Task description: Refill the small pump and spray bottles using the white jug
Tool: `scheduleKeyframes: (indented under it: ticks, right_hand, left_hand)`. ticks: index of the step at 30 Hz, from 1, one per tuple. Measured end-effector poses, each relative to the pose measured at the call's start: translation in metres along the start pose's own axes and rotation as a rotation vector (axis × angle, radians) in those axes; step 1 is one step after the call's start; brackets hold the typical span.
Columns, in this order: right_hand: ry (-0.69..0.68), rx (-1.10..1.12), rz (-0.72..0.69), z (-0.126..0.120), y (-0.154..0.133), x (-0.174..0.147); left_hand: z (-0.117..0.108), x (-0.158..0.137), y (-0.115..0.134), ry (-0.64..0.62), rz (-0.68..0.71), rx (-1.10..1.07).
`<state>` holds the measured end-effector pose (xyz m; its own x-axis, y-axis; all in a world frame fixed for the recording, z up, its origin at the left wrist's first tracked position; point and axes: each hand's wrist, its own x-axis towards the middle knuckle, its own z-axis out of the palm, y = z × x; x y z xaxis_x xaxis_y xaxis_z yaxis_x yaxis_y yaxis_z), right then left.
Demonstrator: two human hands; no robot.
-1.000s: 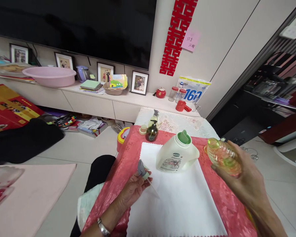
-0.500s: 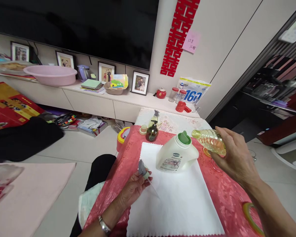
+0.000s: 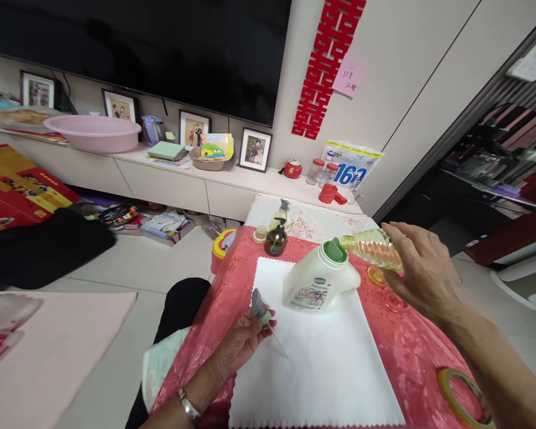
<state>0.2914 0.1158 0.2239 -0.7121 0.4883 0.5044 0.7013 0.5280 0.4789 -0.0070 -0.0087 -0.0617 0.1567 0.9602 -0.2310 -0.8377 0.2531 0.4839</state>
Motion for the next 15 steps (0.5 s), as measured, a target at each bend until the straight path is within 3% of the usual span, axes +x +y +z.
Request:
scheduleKeyframes:
  ticks: [15]
  right_hand:
    - [-0.029,-0.041,-0.031,-0.0076,-0.0027,0.0084]
  left_hand:
    - [0.0032,-0.0015,0.0018,-0.003,0.006,0.000]
